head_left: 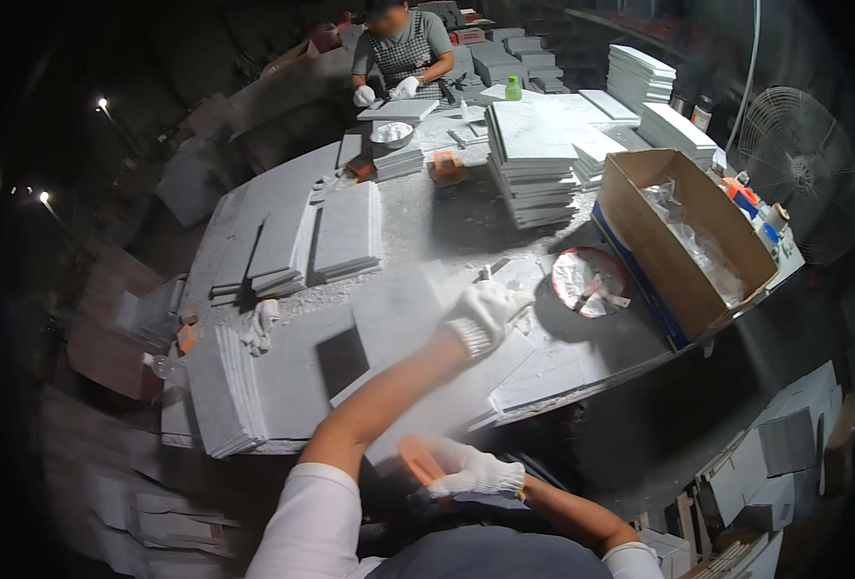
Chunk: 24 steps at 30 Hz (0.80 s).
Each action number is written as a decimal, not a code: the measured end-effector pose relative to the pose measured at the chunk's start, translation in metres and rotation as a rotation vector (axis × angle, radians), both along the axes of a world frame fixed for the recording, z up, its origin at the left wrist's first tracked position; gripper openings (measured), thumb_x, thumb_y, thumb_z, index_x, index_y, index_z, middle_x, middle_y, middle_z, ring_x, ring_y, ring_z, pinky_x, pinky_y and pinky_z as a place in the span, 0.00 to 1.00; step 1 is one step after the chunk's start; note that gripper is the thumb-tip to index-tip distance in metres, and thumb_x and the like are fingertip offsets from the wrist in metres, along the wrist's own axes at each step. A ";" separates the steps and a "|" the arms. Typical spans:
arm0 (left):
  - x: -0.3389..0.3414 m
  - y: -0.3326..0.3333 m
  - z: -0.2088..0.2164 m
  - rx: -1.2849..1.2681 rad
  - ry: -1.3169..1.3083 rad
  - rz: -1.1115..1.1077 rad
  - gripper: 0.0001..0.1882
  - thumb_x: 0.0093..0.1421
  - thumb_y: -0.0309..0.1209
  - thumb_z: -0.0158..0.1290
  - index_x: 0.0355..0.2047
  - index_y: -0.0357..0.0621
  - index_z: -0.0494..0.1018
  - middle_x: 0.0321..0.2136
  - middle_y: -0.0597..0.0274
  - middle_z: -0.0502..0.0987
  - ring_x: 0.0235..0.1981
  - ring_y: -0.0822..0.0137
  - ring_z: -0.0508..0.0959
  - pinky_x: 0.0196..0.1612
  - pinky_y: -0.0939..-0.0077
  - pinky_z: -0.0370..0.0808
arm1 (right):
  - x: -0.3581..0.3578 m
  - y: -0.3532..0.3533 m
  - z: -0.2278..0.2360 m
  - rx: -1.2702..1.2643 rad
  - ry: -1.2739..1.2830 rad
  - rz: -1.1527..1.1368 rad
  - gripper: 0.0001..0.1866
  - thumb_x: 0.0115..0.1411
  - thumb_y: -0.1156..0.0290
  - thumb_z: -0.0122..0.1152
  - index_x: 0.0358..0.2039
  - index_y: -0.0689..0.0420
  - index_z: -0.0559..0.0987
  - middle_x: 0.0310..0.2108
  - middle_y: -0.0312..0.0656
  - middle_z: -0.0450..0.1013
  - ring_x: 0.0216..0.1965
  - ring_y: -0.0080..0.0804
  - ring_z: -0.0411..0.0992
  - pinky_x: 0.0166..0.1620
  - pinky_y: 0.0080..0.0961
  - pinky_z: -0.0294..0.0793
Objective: The person smooths the edges of white rectangular tiles using an orange sanding block and a metal scraper. They repeatedly rub the edges and corners, flip the tiles, and place finished pieces into a stack on the table.
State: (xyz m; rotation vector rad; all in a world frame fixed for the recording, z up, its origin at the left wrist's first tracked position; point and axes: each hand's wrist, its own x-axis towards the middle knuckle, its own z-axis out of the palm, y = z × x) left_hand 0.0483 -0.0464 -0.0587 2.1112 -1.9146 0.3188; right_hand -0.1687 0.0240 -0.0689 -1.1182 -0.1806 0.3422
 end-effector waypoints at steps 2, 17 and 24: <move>-0.001 -0.001 0.003 0.065 -0.039 0.149 0.10 0.68 0.36 0.49 0.44 0.55 0.80 0.34 0.58 0.83 0.34 0.54 0.84 0.38 0.62 0.82 | -0.003 -0.014 0.000 -0.114 -0.072 0.004 0.48 0.59 0.54 0.74 0.70 0.63 0.59 0.57 0.44 0.67 0.56 0.29 0.67 0.59 0.29 0.70; -0.022 -0.002 0.005 0.330 -0.020 0.395 0.24 0.66 0.52 0.47 0.34 0.44 0.82 0.35 0.52 0.82 0.29 0.54 0.83 0.24 0.56 0.80 | -0.085 -0.147 -0.047 0.028 0.248 -0.851 0.43 0.67 0.36 0.56 0.66 0.62 0.68 0.55 0.48 0.73 0.53 0.40 0.76 0.54 0.41 0.79; -0.013 -0.002 -0.016 0.153 0.155 0.514 0.22 0.65 0.51 0.49 0.32 0.47 0.80 0.33 0.54 0.81 0.27 0.54 0.82 0.26 0.54 0.80 | -0.002 -0.200 -0.009 -0.443 0.195 -0.615 0.37 0.72 0.45 0.54 0.71 0.59 0.66 0.44 0.42 0.78 0.42 0.25 0.77 0.48 0.27 0.77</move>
